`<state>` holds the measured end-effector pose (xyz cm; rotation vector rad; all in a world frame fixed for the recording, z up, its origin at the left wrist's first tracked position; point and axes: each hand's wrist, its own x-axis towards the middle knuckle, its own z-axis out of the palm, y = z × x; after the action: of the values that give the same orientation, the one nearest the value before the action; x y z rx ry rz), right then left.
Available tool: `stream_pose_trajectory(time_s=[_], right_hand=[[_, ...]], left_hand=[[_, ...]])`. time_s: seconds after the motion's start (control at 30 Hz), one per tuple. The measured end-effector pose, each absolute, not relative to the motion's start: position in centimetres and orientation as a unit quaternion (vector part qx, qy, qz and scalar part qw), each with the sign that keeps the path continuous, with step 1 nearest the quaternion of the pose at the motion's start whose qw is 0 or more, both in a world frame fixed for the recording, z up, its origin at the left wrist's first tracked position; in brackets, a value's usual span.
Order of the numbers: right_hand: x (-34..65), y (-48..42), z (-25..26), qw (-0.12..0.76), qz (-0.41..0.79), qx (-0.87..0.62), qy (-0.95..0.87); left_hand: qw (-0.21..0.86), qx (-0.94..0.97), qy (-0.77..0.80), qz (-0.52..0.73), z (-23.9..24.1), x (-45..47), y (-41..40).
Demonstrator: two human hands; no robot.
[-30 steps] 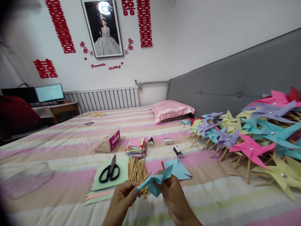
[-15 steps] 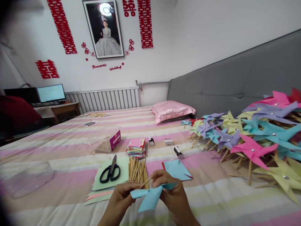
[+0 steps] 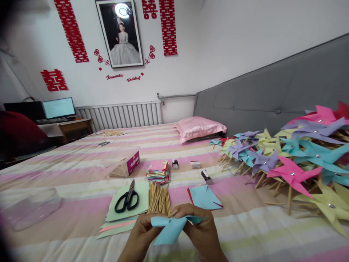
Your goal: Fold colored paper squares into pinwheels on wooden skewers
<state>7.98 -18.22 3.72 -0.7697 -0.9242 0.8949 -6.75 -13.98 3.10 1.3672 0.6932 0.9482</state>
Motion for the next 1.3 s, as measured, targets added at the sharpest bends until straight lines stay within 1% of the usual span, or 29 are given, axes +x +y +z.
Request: stream_pose_trajectory(time_s=[0.4, 0.53, 0.7, 0.93, 1.3], right_hand=[[8.7, -17.7, 2.9, 0.703, 0.44, -0.335, -0.448], [9.0, -17.6, 2.6, 0.699, 0.44, -0.304, -0.475], [8.9, -17.7, 2.6, 0.698, 0.444, -0.305, -0.472], [8.9, -17.8, 2.6, 0.692, 0.462, -0.301, -0.466], [8.5, -17.9, 3.1, 0.7, 0.487, -0.291, -0.434]], left_hand=[[0.62, 0.572, 0.321, 0.431, 2.6, -6.7, -13.9], [0.626, 0.567, 0.312, 0.434, 2.3, -6.7, -13.7], [0.633, 0.564, 0.303, 0.436, 2.3, -6.7, -13.7], [0.612, 0.6, 0.313, 0.409, 2.7, -6.8, -13.8], [0.584, 0.625, 0.309, 0.416, 2.9, -6.7, -13.9]])
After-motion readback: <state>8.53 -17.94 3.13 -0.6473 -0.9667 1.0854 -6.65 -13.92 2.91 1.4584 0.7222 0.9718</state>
